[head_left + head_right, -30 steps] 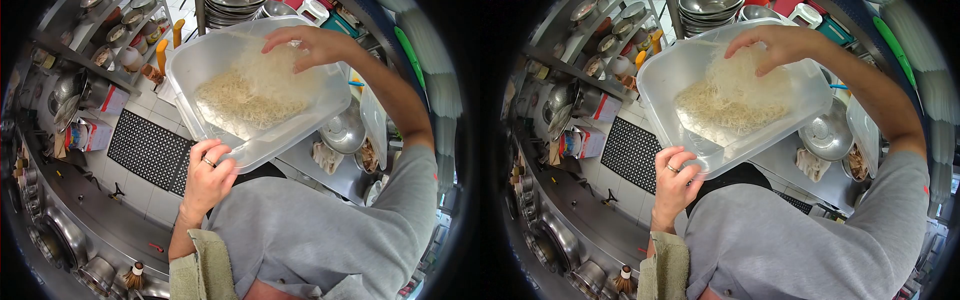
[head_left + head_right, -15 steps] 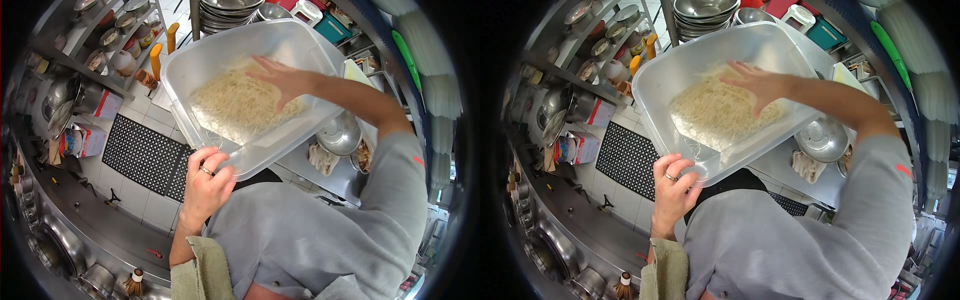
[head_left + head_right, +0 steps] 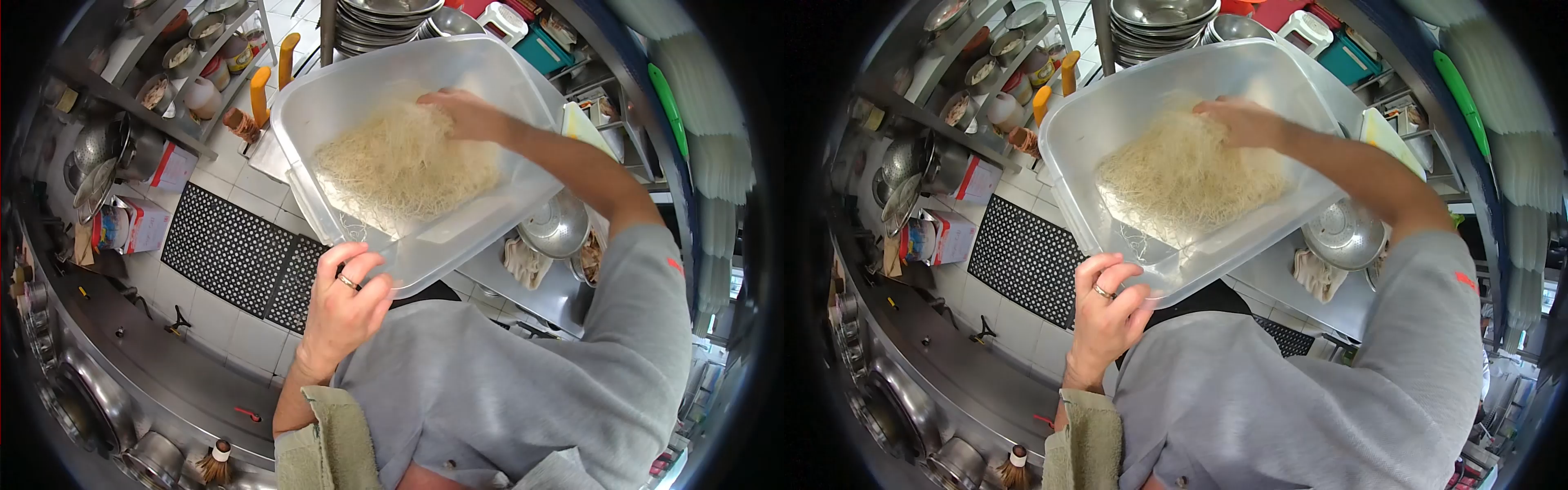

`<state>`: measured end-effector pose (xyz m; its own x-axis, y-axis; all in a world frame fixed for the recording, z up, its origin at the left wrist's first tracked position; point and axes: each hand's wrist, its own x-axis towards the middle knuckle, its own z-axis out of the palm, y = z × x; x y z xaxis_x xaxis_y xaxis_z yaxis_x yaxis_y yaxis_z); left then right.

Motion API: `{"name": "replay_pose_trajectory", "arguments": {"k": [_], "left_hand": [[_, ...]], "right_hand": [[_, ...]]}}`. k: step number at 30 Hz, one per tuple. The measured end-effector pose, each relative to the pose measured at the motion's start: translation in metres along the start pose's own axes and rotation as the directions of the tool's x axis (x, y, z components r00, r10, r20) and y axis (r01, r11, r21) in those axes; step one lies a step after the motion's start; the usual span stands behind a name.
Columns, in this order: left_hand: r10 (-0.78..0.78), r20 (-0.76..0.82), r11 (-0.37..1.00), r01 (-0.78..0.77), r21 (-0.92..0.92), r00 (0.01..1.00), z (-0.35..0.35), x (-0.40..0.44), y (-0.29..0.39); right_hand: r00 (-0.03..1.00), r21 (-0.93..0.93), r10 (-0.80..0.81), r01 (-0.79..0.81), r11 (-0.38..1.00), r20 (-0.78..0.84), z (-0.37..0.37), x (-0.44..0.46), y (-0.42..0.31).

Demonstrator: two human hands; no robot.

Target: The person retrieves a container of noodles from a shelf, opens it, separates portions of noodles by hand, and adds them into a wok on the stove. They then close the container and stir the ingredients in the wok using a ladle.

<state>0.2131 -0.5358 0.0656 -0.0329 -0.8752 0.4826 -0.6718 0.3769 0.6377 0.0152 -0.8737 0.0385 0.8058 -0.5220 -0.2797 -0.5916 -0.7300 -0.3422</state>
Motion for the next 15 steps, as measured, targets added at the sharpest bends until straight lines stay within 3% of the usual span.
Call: {"name": "replay_pose_trajectory", "arguments": {"k": [3,5,8,9,11,15], "left_hand": [[-0.017,0.027,1.0,0.017,0.02,0.999,-0.001,0.002,0.003],[-0.05,0.014,0.998,0.049,0.033,0.999,-0.001,0.002,0.005],[-0.052,0.038,0.998,0.05,0.049,0.998,-0.003,0.006,0.008],[-0.042,0.046,0.998,0.04,0.05,0.998,-0.003,0.006,0.008],[-0.04,0.062,0.997,0.036,0.069,0.997,-0.004,0.007,0.008],[-0.04,0.075,0.995,0.033,0.096,0.996,-0.004,0.007,0.01]], "right_hand": [[0.996,0.027,0.057,-0.059,0.998,0.067,-0.053,-0.019,-0.019],[0.994,0.016,-0.096,0.097,0.995,-0.059,-0.079,-0.032,-0.02],[0.978,-0.021,-0.207,0.207,0.978,-0.018,-0.104,-0.047,-0.033],[0.979,-0.018,-0.2,0.199,0.98,-0.029,-0.107,-0.05,-0.041],[0.985,-0.006,0.008,-0.007,1.0,0.172,-0.109,-0.053,-0.055],[0.976,-0.019,-0.036,0.041,0.999,0.214,-0.079,-0.047,-0.021]]}}
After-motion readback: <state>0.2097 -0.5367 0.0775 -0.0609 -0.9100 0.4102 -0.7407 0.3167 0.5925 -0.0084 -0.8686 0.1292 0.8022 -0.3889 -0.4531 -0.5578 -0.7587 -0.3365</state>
